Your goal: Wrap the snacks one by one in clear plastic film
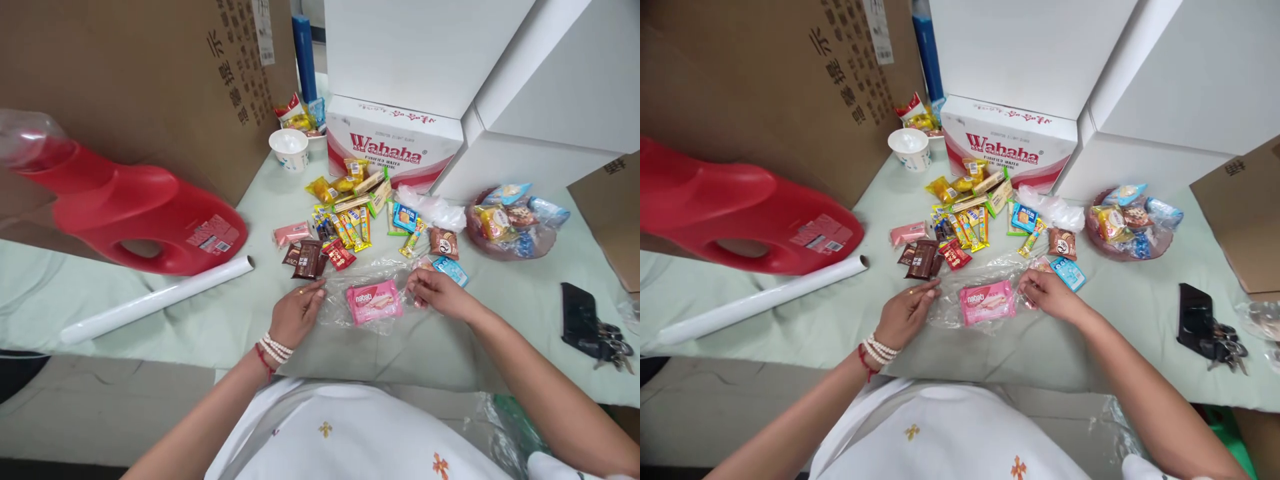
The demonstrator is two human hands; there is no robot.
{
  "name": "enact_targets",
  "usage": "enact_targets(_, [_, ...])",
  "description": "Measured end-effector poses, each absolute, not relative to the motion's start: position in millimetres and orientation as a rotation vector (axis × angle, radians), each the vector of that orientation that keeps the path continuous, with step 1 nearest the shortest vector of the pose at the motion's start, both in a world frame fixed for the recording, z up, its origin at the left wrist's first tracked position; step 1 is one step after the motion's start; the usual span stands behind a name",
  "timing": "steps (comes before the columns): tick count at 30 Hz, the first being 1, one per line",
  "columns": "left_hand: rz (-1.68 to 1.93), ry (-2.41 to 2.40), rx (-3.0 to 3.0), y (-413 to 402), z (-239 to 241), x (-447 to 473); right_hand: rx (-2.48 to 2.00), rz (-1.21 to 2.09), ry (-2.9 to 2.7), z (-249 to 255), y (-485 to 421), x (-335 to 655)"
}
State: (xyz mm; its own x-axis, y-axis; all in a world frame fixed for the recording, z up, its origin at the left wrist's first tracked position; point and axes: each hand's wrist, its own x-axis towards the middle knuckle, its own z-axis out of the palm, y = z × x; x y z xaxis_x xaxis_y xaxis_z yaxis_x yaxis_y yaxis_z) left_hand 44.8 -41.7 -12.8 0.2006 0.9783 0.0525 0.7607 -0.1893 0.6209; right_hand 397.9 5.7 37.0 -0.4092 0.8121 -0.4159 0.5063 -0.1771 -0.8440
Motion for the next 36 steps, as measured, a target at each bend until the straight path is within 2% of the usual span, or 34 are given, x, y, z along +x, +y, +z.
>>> enact_targets(4, [0.758,1.458,2.228,-56,-9,53,-1.559,1.711,-1.743,32,7,400])
enact_targets(8, [0.75,1.225,2.375,-63,-9,61,-1.568,1.689,-1.753,36,1,405])
enact_targets(13, [0.745,1.404,2.011,-55,-17,60,-1.558,1.78,-1.716,39,-4,418])
enact_targets(16, [0.757,1.608,1.88,-51,-20,64,-1.602,1.723,-1.807,37,-4,424])
enact_targets(19, [0.776,1.815,1.864,-49,-20,76,-1.669,1.431,-2.17,40,3,422])
enact_targets(23, [0.8,2.116,1.819,-50,-18,91,-1.772,0.759,-2.459,58,28,395])
enact_targets(26, [0.871,2.155,1.915,-51,-13,97,-1.583,0.568,-2.573,70,50,361])
enact_targets(31, [0.821,2.056,2.066,-47,-2,99,-1.431,0.677,-2.795,69,64,318])
enact_targets(36, [0.78,1.945,2.234,-45,-3,101,-1.13,0.987,-2.788,56,62,314])
